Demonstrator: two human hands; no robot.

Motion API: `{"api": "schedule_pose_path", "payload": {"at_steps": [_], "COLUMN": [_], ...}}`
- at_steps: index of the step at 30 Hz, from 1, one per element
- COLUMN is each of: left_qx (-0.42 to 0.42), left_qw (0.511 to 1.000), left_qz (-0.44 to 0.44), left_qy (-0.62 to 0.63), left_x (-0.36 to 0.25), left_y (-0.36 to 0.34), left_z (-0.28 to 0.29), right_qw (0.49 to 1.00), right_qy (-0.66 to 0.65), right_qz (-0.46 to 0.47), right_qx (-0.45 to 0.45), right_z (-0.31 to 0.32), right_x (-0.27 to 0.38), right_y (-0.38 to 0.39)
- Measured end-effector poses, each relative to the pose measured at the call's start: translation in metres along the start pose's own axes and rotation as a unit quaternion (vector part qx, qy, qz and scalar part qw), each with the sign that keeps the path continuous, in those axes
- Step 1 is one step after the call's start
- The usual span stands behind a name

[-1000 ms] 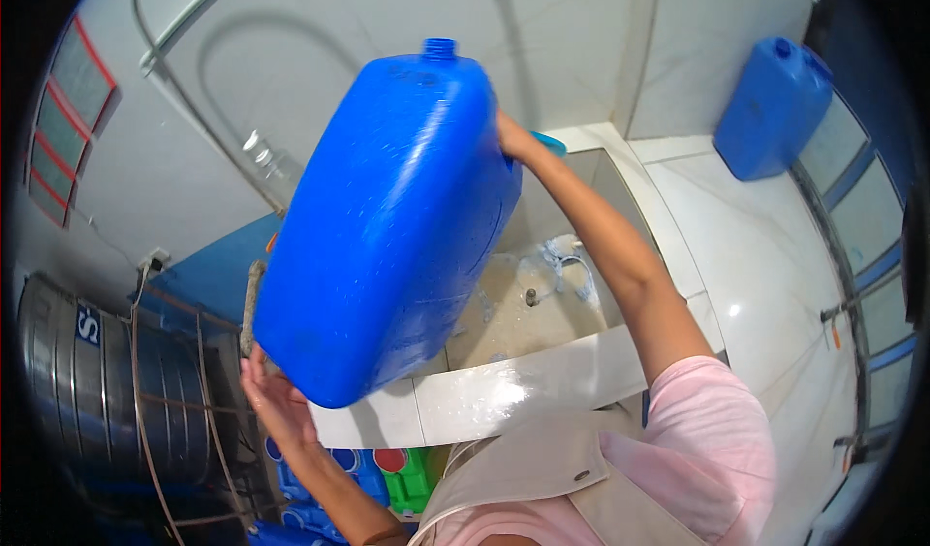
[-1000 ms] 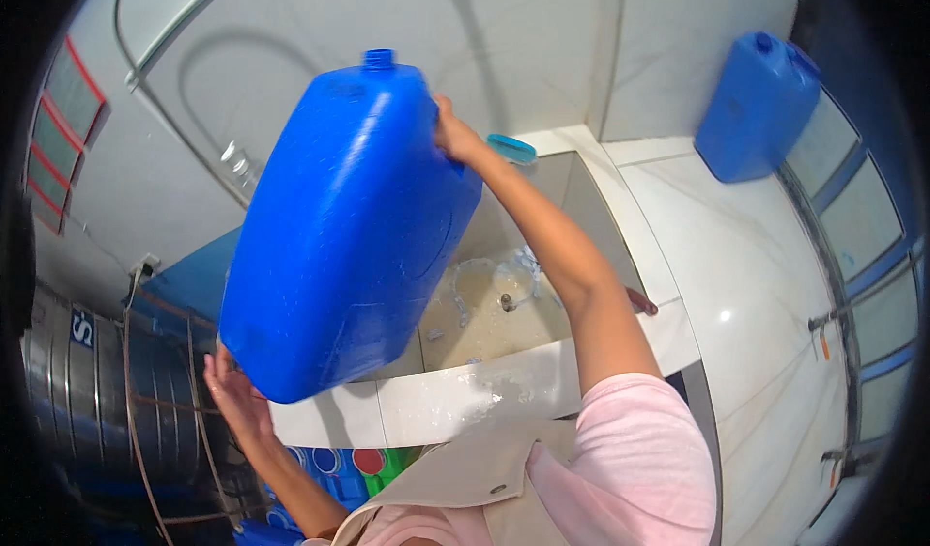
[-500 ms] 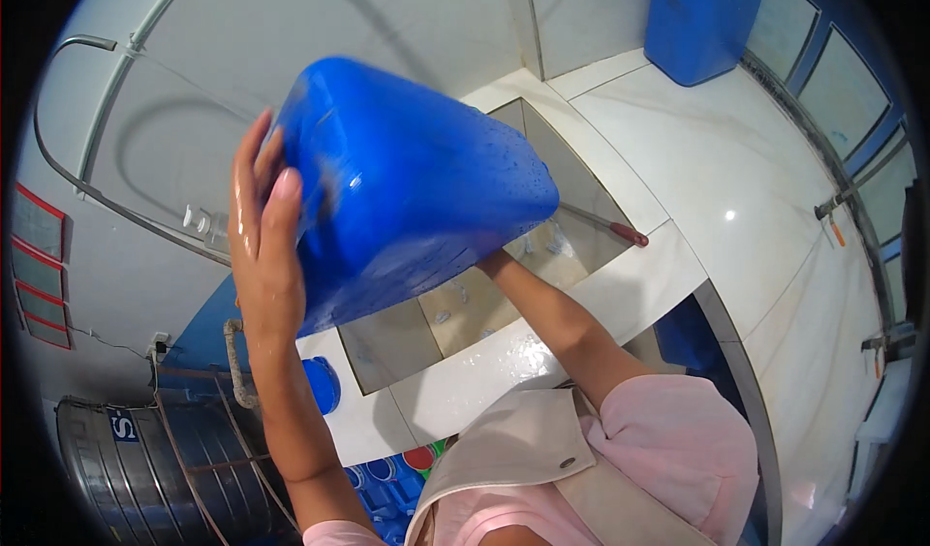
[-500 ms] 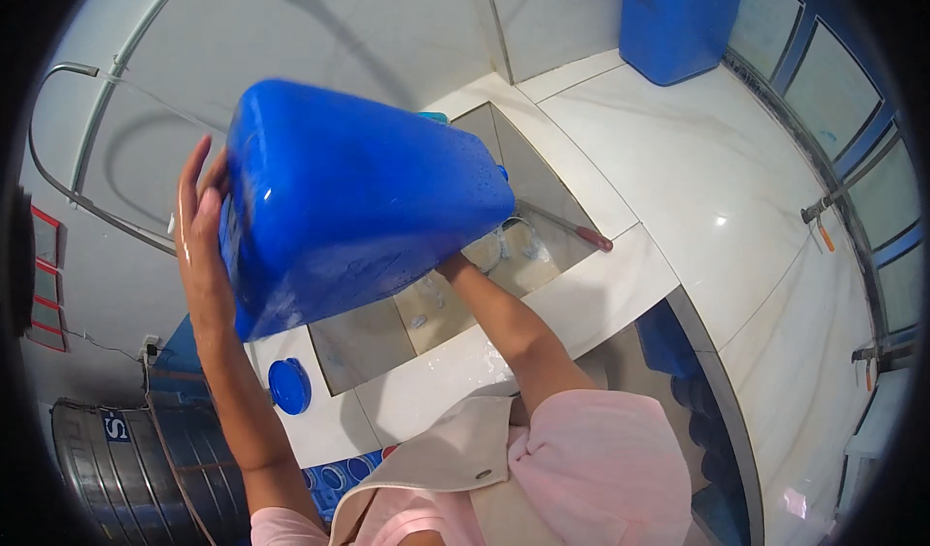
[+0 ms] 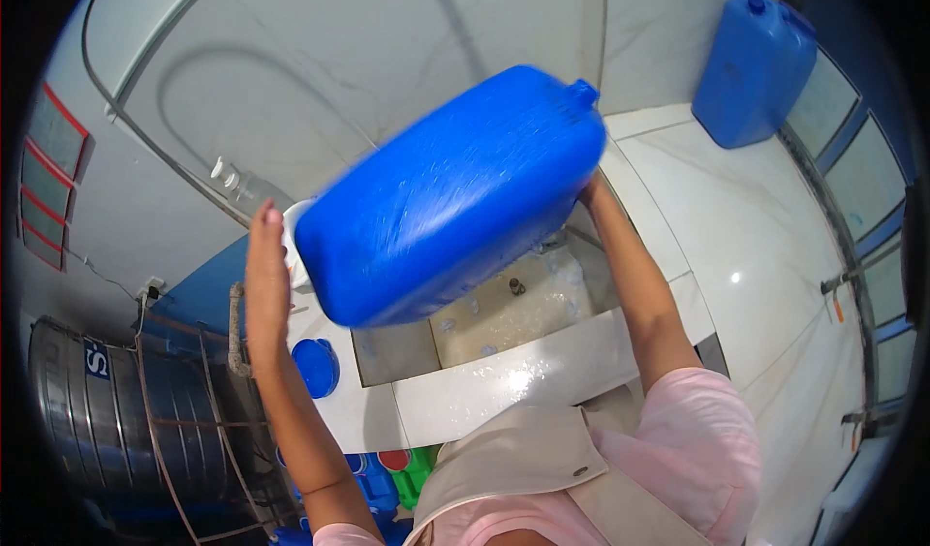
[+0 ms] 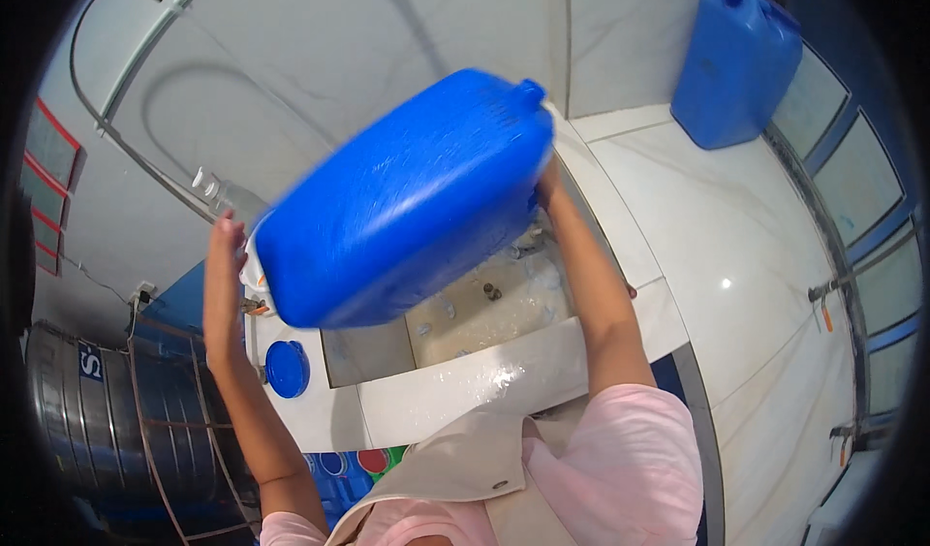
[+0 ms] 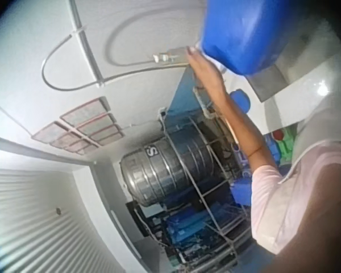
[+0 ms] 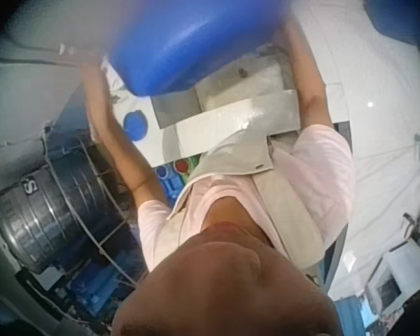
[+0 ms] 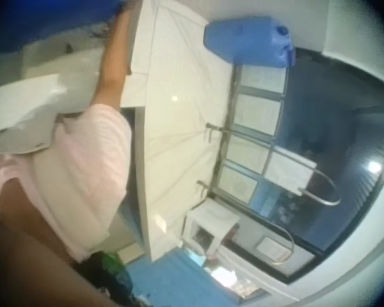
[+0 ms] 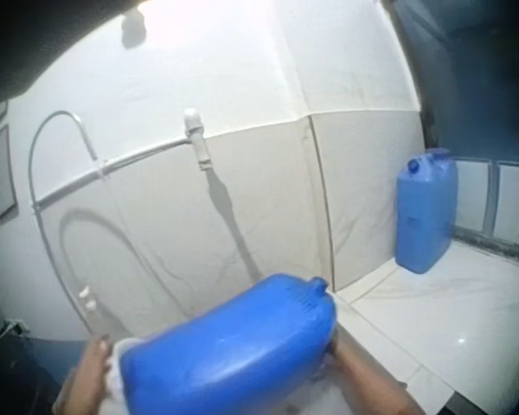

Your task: The person cleans a blue water container by scrubbing the exterior with a sponge, cutting off plastic seals with scissors, and rinsing the interior and exterior with running water before replacing the cap.

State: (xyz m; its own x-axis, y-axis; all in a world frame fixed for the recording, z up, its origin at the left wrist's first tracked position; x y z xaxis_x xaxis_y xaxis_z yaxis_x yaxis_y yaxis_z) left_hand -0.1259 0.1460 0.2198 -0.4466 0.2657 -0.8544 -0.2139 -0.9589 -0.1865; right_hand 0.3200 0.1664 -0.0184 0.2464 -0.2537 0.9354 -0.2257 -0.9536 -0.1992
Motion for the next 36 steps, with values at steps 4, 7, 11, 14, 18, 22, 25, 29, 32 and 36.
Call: {"api": "schedule_pose_path", "payload": {"at_steps": [4,7,11,14,18,22,25,29,32,36], "left_qx": [0.04,0.133,0.221,0.168,0.147,0.144,0.056,0.045,0.043,0.09], "left_qw": [0.994,0.973,0.951,0.964,0.966,0.968,0.979,0.966,0.964,0.967], "left_qz": [-0.041,-0.035,0.111,0.109,0.151,0.184,0.17,0.256,0.261,0.238], "left_qy": [-0.093,-0.183,-0.184,-0.173,-0.153,-0.097,-0.101,-0.004,0.024,0.024], "left_x": [0.025,0.049,0.176,0.2,0.209,0.229,0.255,0.248,0.25,0.252], "left_y": [-0.016,-0.031,-0.03,-0.02,-0.008,-0.003,0.006,0.018,0.017,0.0], "left_z": [-0.044,-0.129,-0.181,-0.185,-0.188,-0.193,-0.174,-0.17,-0.165,-0.155], "right_qw": [0.823,0.735,0.656,0.63,0.816,0.911,0.862,0.754,0.743,0.802], "right_qy": [0.56,0.663,0.681,0.664,0.408,0.16,0.297,0.431,0.386,0.271], "right_qz": [0.011,0.139,0.243,0.198,-0.145,-0.318,-0.303,-0.346,-0.408,-0.404], "right_qx": [-0.096,0.031,0.215,0.353,0.383,0.21,0.277,0.355,0.364,0.346], "right_z": [-0.081,-0.173,-0.276,-0.281,-0.263,-0.256,-0.29,-0.284,-0.278,-0.286], "right_x": [0.074,0.049,-0.004,-0.045,-0.065,-0.071,-0.057,-0.063,-0.076,-0.081], "right_y": [-0.004,-0.004,0.013,0.005,-0.082,-0.115,-0.114,-0.11,-0.105,-0.11]}}
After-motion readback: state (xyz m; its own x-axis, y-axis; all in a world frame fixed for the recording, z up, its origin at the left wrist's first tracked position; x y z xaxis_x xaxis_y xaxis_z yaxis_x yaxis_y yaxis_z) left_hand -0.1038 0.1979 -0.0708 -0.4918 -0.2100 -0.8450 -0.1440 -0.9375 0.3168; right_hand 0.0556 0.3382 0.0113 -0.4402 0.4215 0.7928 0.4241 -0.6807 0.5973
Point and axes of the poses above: each hand's wrist, its own y-axis away from the middle knuckle, its own z-axis out of the back of the hand, x = y × z, the point moved 9 cm from there along -y, towards the middle knuckle, and after that the axes turned 9 degrees about x, right-handed, at the moved point
